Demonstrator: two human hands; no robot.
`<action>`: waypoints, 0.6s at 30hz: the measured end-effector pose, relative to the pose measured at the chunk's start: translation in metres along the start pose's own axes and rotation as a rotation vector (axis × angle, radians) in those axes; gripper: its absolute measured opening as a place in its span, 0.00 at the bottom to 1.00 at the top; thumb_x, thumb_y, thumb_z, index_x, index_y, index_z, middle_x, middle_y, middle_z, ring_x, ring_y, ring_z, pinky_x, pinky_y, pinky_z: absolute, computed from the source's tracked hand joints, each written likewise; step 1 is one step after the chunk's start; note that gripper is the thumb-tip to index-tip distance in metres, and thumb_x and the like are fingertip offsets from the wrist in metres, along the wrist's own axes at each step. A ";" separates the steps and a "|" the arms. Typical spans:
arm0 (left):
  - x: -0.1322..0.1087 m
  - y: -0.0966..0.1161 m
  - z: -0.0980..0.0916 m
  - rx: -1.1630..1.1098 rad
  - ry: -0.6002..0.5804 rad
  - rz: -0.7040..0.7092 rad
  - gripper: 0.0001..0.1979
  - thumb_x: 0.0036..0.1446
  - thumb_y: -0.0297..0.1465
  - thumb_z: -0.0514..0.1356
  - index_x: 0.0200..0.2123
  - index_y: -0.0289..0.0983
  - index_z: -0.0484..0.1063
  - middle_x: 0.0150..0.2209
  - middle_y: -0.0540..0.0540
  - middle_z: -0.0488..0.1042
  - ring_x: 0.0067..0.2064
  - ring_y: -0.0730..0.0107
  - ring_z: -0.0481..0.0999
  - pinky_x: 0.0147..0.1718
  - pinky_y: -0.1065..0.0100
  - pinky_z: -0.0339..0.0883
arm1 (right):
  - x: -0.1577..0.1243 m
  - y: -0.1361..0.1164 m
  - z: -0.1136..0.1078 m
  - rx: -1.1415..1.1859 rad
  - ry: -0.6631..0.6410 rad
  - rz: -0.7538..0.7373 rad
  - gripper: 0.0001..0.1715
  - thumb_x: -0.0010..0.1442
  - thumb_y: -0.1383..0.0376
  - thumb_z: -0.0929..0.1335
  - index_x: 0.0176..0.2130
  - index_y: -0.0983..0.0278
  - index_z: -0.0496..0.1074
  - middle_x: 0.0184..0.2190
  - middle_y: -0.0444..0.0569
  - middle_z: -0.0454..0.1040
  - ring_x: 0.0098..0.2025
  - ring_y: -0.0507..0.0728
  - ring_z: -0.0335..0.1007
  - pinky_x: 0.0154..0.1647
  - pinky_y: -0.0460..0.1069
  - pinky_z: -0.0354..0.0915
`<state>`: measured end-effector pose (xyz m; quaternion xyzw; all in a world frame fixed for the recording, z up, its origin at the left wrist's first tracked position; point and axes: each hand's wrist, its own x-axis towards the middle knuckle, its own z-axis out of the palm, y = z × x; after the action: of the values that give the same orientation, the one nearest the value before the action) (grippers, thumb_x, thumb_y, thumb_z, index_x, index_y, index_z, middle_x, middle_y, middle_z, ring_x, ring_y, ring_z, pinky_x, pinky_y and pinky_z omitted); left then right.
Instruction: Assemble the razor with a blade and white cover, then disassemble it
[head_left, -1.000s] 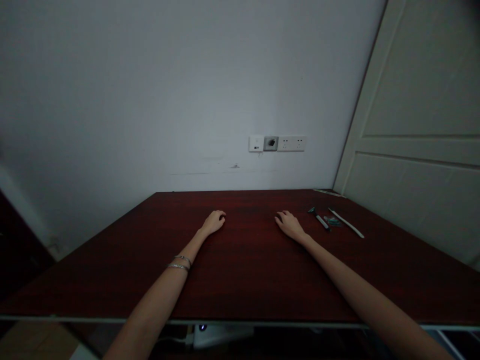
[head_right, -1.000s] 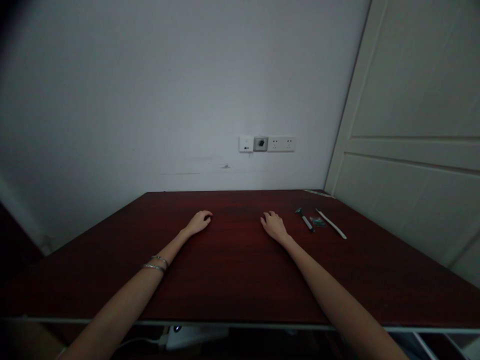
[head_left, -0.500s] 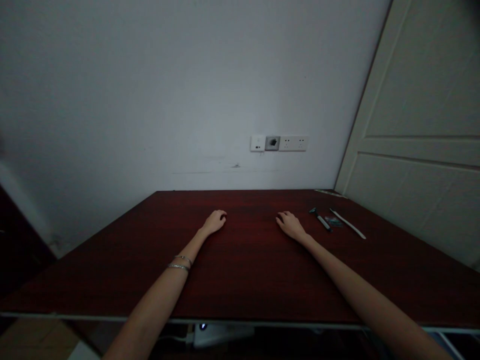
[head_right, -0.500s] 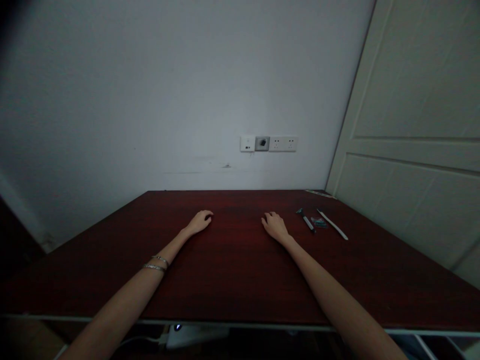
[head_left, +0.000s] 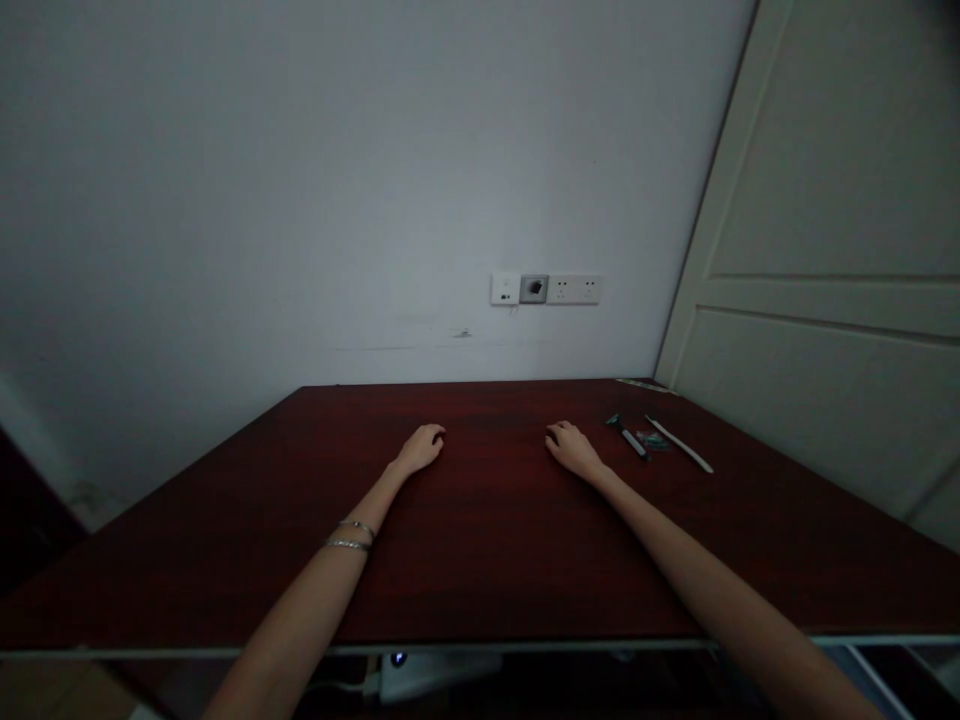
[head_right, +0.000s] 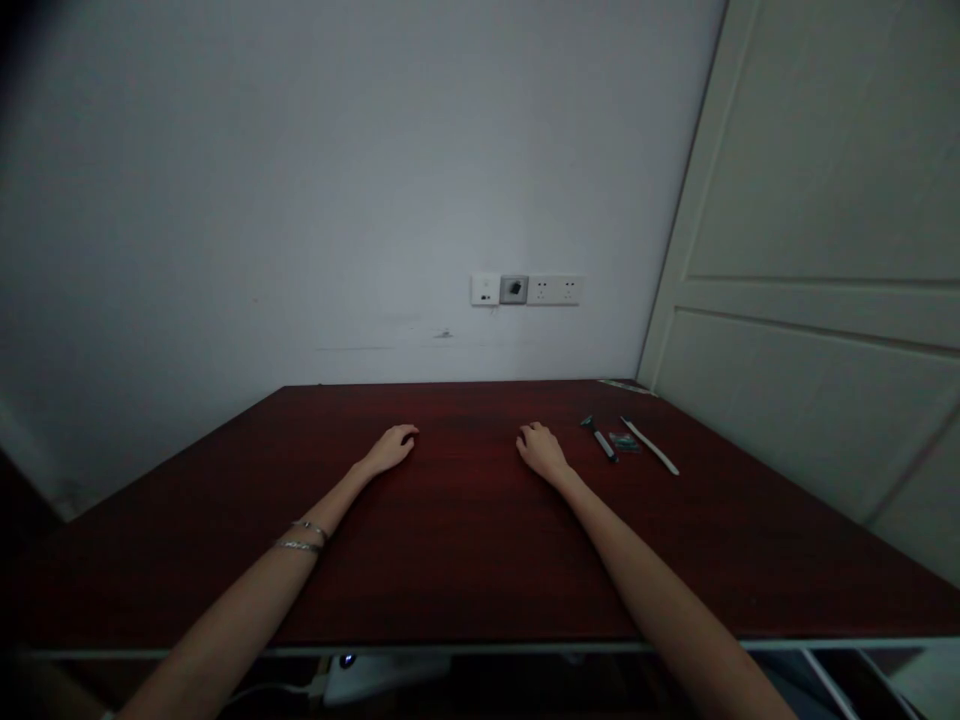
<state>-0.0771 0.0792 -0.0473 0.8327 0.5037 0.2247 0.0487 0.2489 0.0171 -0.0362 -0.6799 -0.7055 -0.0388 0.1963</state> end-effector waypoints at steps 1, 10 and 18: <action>0.000 0.000 0.000 0.004 0.001 0.002 0.17 0.56 0.27 0.49 0.47 0.32 0.70 0.49 0.40 0.71 0.52 0.64 0.68 0.53 0.65 0.58 | 0.002 0.003 -0.005 0.008 0.017 0.003 0.21 0.59 0.63 0.60 0.49 0.69 0.70 0.49 0.57 0.69 0.49 0.58 0.66 0.49 0.47 0.59; 0.001 -0.001 0.001 0.028 0.015 0.020 0.17 0.56 0.27 0.49 0.47 0.32 0.70 0.49 0.40 0.71 0.52 0.64 0.68 0.52 0.67 0.59 | 0.006 0.090 -0.075 0.008 0.201 0.251 0.19 0.55 0.66 0.62 0.44 0.68 0.74 0.40 0.55 0.76 0.44 0.59 0.71 0.43 0.48 0.62; 0.000 0.000 0.002 0.043 0.018 0.007 0.18 0.55 0.27 0.49 0.48 0.31 0.69 0.50 0.39 0.70 0.53 0.62 0.67 0.53 0.65 0.58 | -0.022 0.136 -0.073 0.014 0.023 0.308 0.10 0.49 0.65 0.67 0.31 0.65 0.77 0.32 0.55 0.77 0.36 0.60 0.73 0.31 0.46 0.62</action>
<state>-0.0764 0.0799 -0.0491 0.8333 0.5058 0.2217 0.0256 0.3981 -0.0173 -0.0051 -0.7781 -0.5909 -0.0112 0.2125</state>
